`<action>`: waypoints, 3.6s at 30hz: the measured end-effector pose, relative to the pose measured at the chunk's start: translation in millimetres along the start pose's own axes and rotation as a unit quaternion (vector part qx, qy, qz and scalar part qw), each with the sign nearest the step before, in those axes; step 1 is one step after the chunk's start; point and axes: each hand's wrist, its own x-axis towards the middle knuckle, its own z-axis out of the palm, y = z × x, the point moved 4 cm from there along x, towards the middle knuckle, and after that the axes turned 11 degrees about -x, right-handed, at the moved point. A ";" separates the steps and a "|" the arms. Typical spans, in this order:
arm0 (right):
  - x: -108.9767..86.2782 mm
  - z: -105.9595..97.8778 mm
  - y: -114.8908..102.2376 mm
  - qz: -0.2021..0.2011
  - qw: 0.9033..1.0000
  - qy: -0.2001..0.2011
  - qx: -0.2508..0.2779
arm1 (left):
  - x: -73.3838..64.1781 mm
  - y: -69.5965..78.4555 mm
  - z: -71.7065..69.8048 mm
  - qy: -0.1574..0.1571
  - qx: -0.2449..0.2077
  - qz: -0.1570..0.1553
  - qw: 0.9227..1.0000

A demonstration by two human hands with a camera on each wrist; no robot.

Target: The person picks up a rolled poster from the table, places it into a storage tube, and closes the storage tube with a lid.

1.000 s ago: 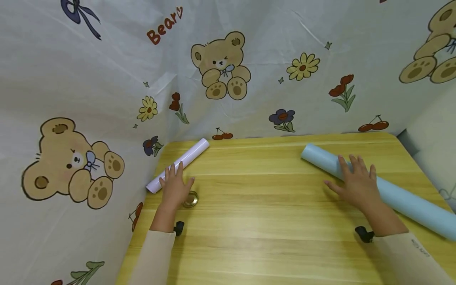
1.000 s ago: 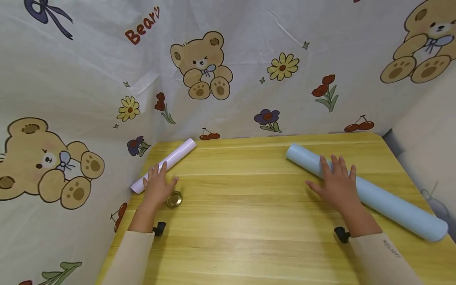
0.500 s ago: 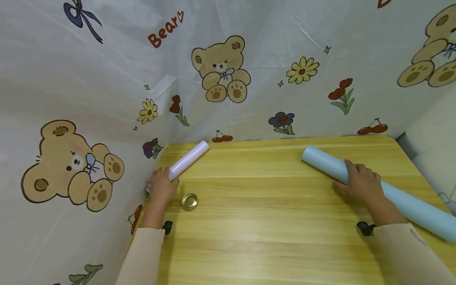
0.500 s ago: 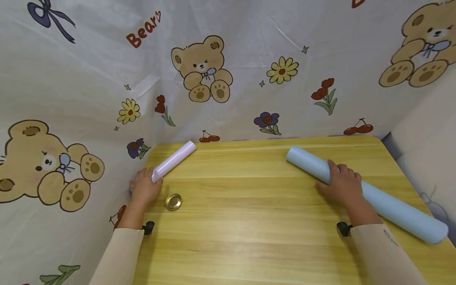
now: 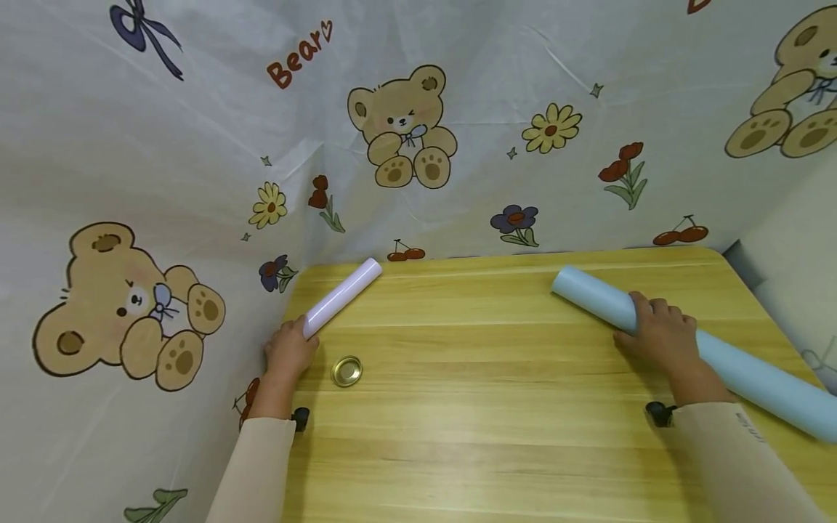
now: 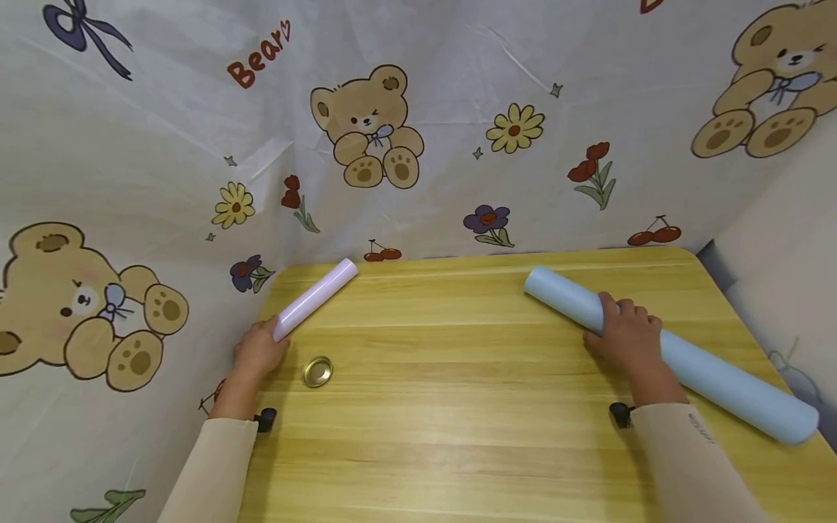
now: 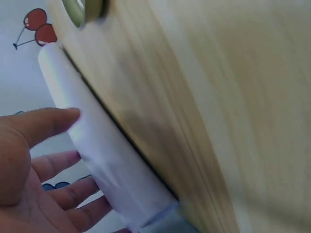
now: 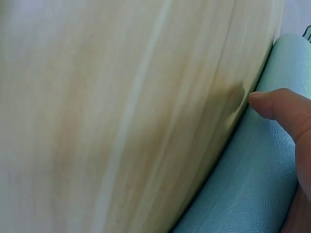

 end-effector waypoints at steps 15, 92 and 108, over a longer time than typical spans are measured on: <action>3.0 1.0 -3.1 0.025 1.000 -0.004 -0.005 | -0.7 -4.2 8.7 -0.049 -0.023 0.002 0.999; -10.5 -8.7 -12.8 -0.046 0.998 0.029 -0.032 | -43.6 4.4 2.8 0.144 -0.553 -0.121 0.811; -18.2 -19.0 -20.3 -0.074 0.993 0.092 -0.027 | -44.8 9.1 1.6 0.117 -0.595 -0.113 0.787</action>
